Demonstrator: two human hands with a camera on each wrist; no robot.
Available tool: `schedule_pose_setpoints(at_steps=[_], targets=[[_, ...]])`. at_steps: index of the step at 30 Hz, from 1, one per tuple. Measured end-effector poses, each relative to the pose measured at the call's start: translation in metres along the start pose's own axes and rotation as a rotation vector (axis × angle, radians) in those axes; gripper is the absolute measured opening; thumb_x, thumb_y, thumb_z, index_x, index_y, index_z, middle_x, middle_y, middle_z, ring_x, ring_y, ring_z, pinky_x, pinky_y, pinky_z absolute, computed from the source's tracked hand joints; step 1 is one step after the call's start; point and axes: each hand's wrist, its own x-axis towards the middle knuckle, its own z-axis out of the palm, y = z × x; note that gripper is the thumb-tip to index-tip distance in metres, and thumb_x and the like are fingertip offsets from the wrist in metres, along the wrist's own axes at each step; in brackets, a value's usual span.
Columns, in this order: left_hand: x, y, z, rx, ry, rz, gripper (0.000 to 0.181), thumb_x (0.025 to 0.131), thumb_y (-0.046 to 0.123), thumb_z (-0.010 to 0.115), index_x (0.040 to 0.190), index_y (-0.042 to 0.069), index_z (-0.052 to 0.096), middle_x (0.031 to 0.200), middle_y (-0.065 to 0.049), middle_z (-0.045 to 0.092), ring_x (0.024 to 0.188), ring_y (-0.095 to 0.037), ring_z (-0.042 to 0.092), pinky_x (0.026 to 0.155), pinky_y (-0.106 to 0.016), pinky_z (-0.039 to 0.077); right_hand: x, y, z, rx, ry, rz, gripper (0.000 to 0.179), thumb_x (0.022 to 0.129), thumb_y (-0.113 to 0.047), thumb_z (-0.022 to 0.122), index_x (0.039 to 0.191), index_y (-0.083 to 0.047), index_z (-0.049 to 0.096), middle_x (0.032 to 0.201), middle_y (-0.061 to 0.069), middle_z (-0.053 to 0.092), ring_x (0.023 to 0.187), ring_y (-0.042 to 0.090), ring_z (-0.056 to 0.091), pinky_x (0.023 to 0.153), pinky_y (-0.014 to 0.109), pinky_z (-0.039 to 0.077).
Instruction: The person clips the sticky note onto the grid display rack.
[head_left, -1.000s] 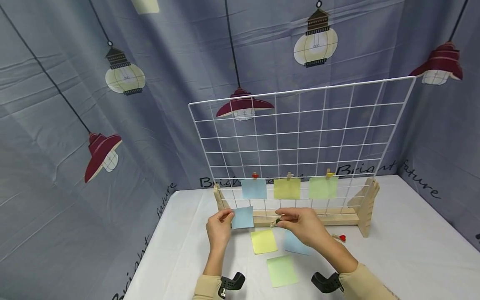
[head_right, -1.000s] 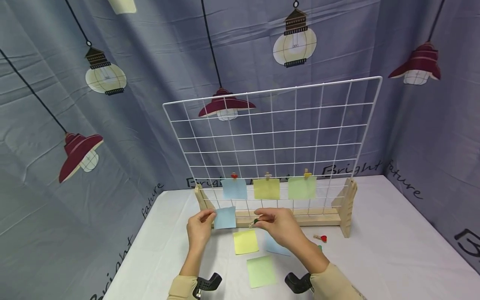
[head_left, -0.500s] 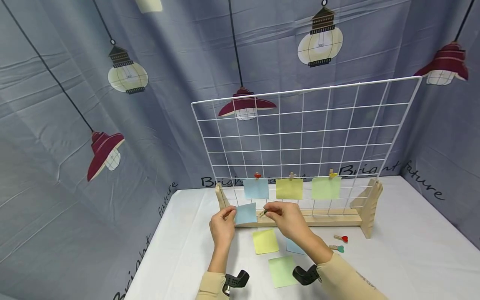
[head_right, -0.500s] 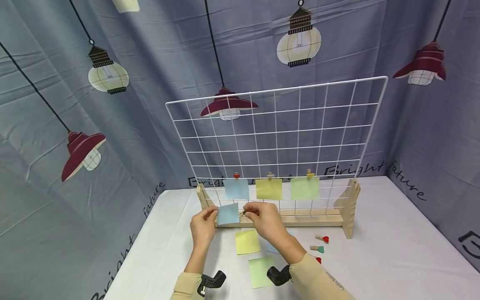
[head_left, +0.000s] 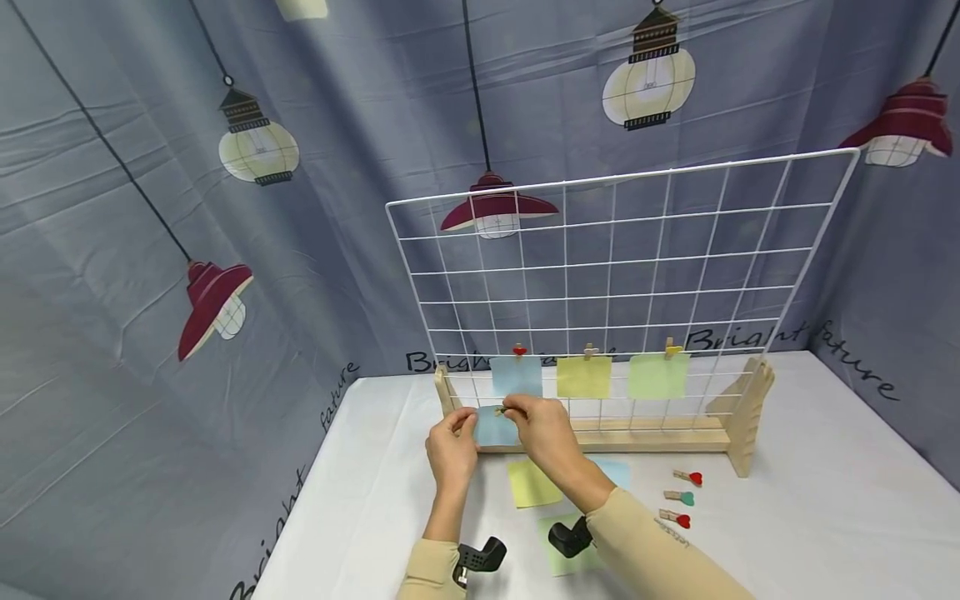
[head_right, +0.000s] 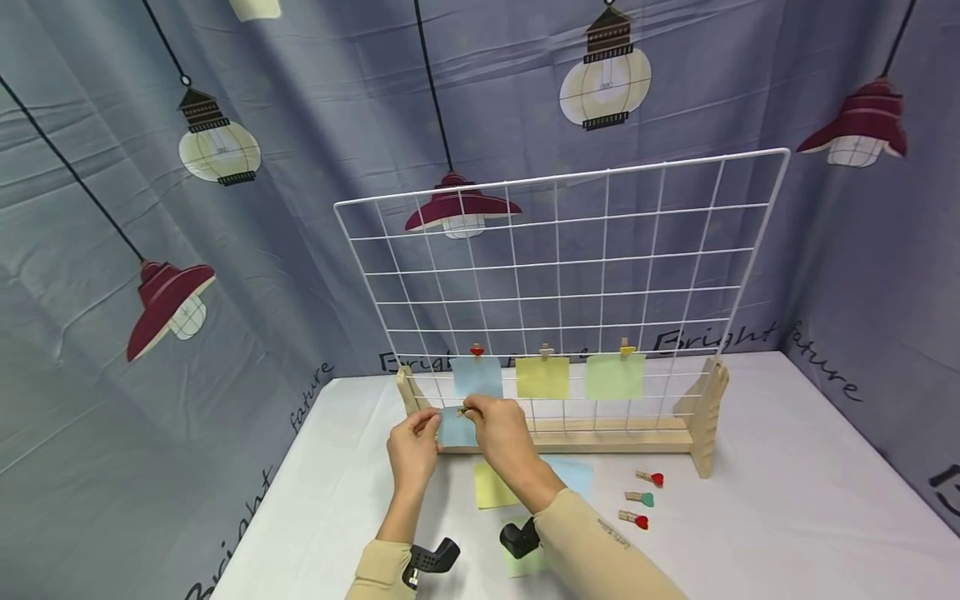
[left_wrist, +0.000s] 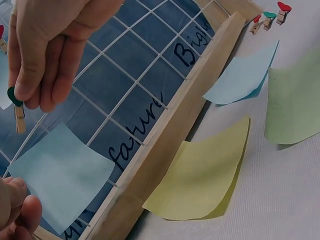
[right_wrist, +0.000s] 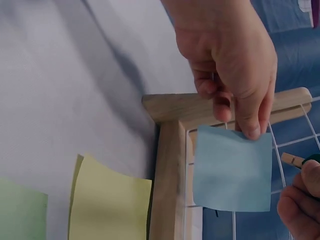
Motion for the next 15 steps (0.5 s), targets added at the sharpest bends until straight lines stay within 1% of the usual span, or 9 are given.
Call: schedule_pose_setpoints(at_steps=[5, 10, 15], targets=[[0.001, 0.0, 0.002, -0.019, -0.003, -0.012, 0.007, 0.094, 0.013, 0.075, 0.098, 0.014, 0.081, 0.092, -0.006, 0.08, 0.05, -0.025, 0.066, 0.042, -0.023, 0.046, 0.008, 0.001, 0.005, -0.053, 0.032, -0.038, 0.004, 0.089, -0.004, 0.077, 0.089, -0.008, 0.078, 0.084, 0.007, 0.079, 0.069, 0.02, 0.073, 0.062, 0.034, 0.056], [0.003, 0.0, 0.002, -0.026, 0.005, -0.004, 0.007, 0.094, 0.012, 0.075, 0.097, 0.014, 0.08, 0.091, -0.006, 0.08, 0.046, -0.017, 0.063, 0.041, -0.022, 0.046, 0.015, 0.001, 0.007, -0.08, 0.033, -0.03, 0.005, 0.089, -0.005, 0.076, 0.088, -0.009, 0.078, 0.084, 0.006, 0.079, 0.071, 0.023, 0.074, 0.063, 0.036, 0.057], [0.004, 0.001, 0.001, -0.028, 0.008, -0.012, 0.007, 0.094, 0.013, 0.075, 0.097, 0.016, 0.08, 0.091, -0.005, 0.08, 0.048, -0.025, 0.066, 0.041, -0.022, 0.045, 0.017, -0.001, 0.008, -0.111, 0.029, -0.027, 0.004, 0.09, -0.006, 0.076, 0.089, -0.01, 0.078, 0.084, 0.005, 0.079, 0.071, 0.023, 0.074, 0.063, 0.036, 0.057]])
